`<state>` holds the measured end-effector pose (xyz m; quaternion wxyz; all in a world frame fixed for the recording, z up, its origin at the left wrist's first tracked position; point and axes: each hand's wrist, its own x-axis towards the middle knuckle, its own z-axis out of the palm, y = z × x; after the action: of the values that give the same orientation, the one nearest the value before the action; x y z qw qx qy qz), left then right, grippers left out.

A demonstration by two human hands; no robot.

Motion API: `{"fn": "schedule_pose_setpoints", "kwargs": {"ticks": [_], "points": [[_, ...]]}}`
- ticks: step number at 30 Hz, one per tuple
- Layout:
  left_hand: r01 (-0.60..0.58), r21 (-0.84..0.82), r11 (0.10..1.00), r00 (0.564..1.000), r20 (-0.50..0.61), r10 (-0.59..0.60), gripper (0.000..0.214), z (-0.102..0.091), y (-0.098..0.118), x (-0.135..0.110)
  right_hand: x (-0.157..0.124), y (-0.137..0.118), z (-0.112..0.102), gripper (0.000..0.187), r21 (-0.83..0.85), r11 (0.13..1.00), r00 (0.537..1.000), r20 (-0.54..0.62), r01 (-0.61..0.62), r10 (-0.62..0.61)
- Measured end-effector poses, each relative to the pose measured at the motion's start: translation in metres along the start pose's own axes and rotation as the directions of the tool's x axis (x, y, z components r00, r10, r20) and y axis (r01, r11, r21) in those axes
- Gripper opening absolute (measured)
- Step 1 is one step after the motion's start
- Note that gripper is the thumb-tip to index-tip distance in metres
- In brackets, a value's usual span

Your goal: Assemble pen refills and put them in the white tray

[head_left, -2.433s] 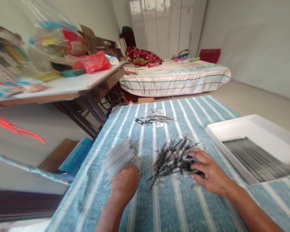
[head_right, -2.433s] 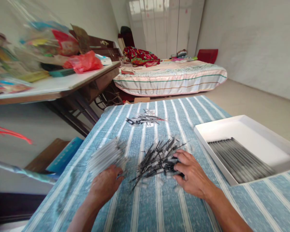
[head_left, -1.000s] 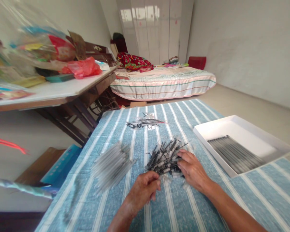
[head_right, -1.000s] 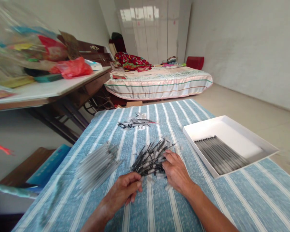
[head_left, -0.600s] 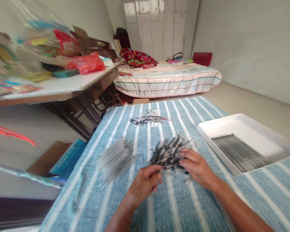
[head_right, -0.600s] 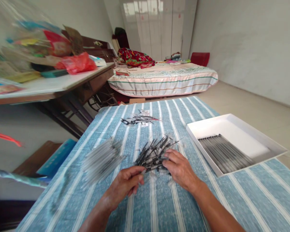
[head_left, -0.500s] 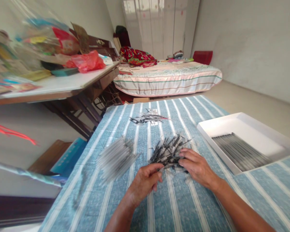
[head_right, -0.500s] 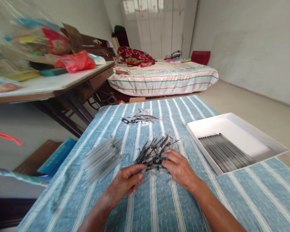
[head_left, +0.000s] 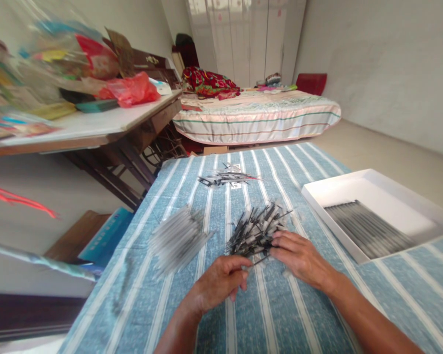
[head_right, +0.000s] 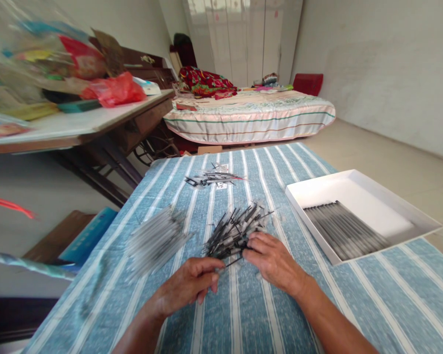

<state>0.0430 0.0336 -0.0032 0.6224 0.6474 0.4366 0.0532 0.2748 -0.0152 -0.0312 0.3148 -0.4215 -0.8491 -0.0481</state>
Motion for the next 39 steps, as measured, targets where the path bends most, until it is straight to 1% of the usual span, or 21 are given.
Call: {"fn": "schedule_pose_setpoints", "kwargs": {"ticks": [6, 11, 14, 18, 19, 21, 23, 25, 26, 27, 29, 31, 32, 33, 34, 36, 39], "points": [[-0.007, 0.037, 0.999, 0.998, 0.059, 0.005, 0.021, -0.002, 0.003, -0.002, 0.004, -0.005, -0.002, 0.022, 0.126, 0.992, 0.999, 0.040, -0.025, 0.020], [0.016, 0.031, 0.999, 0.990, 0.136, -0.020, 0.026, -0.002, 0.006, -0.005, 0.005, -0.005, -0.002, 0.023, 0.172, 0.985, 0.999, 0.047, -0.022, 0.014], [0.019, 0.004, 1.000, 0.988, 0.153, -0.020, 0.030, -0.002, 0.004, -0.005, 0.006, -0.006, -0.002, 0.021, 0.231, 0.972, 0.998, 0.051, -0.033, 0.022], [0.010, -0.048, 0.999, 0.984, 0.177, -0.002, 0.033, 0.002, 0.005, -0.004, 0.009, -0.016, -0.001, 0.017, 0.329, 0.941, 0.996, 0.075, -0.076, 0.054], [0.005, -0.057, 0.998, 0.984, 0.179, 0.006, 0.032, 0.005, 0.006, -0.004, 0.010, -0.021, -0.001, 0.020, 0.357, 0.930, 0.995, 0.071, -0.091, 0.070], [-0.024, -0.084, 0.996, 0.984, 0.173, 0.038, 0.026, 0.011, 0.009, -0.002, 0.013, -0.034, -0.002, 0.034, 0.431, 0.896, 0.994, 0.058, -0.109, 0.093], [-0.068, -0.140, 0.988, 0.982, 0.165, 0.091, 0.018, 0.018, 0.010, 0.000, 0.015, -0.047, -0.005, 0.048, 0.510, 0.854, 0.995, 0.058, -0.102, 0.084], [-0.106, -0.227, 0.968, 0.978, 0.150, 0.142, 0.019, 0.023, 0.009, 0.002, 0.017, -0.055, -0.007, 0.055, 0.550, 0.830, 0.996, 0.070, -0.092, 0.064], [-0.114, -0.278, 0.954, 0.977, 0.144, 0.158, 0.020, 0.025, 0.008, 0.002, 0.018, -0.054, -0.008, 0.056, 0.546, 0.834, 0.996, 0.058, -0.085, 0.064], [-0.116, -0.331, 0.936, 0.977, 0.134, 0.169, 0.021, 0.026, 0.007, 0.003, 0.018, -0.051, -0.009, 0.055, 0.526, 0.847, 0.996, 0.027, -0.084, 0.082], [-0.134, -0.436, 0.890, 0.976, 0.095, 0.193, 0.025, 0.025, 0.005, 0.003, 0.016, -0.036, -0.010, 0.045, 0.444, 0.890, 0.982, -0.089, -0.109, 0.165], [-0.170, -0.529, 0.832, 0.972, 0.051, 0.231, 0.033, 0.022, 0.005, 0.001, 0.010, -0.013, -0.012, 0.029, 0.343, 0.925, 0.941, -0.225, -0.167, 0.253], [-0.191, -0.564, 0.803, 0.967, 0.031, 0.252, 0.034, 0.020, 0.005, 0.001, 0.007, -0.001, -0.013, 0.022, 0.300, 0.934, 0.929, -0.251, -0.192, 0.271], [-0.208, -0.591, 0.780, 0.962, 0.020, 0.272, 0.033, 0.019, 0.005, 0.000, 0.003, 0.010, -0.015, 0.017, 0.266, 0.940, 0.926, -0.252, -0.213, 0.281], [-0.216, -0.609, 0.763, 0.958, 0.017, 0.286, 0.031, 0.018, 0.006, -0.001, 0.000, 0.018, -0.018, 0.014, 0.238, 0.942, 0.932, -0.218, -0.236, 0.289], [-0.221, -0.624, 0.749, 0.954, 0.019, 0.298, 0.027, 0.016, 0.007, -0.002, -0.004, 0.028, -0.023, 0.013, 0.203, 0.943, 0.955, -0.087, -0.263, 0.285], [-0.210, -0.616, 0.759, 0.960, 0.016, 0.278, 0.024, 0.016, 0.007, -0.002, -0.005, 0.025, -0.027, 0.016, 0.182, 0.950, 0.965, 0.116, -0.253, 0.235]]}}
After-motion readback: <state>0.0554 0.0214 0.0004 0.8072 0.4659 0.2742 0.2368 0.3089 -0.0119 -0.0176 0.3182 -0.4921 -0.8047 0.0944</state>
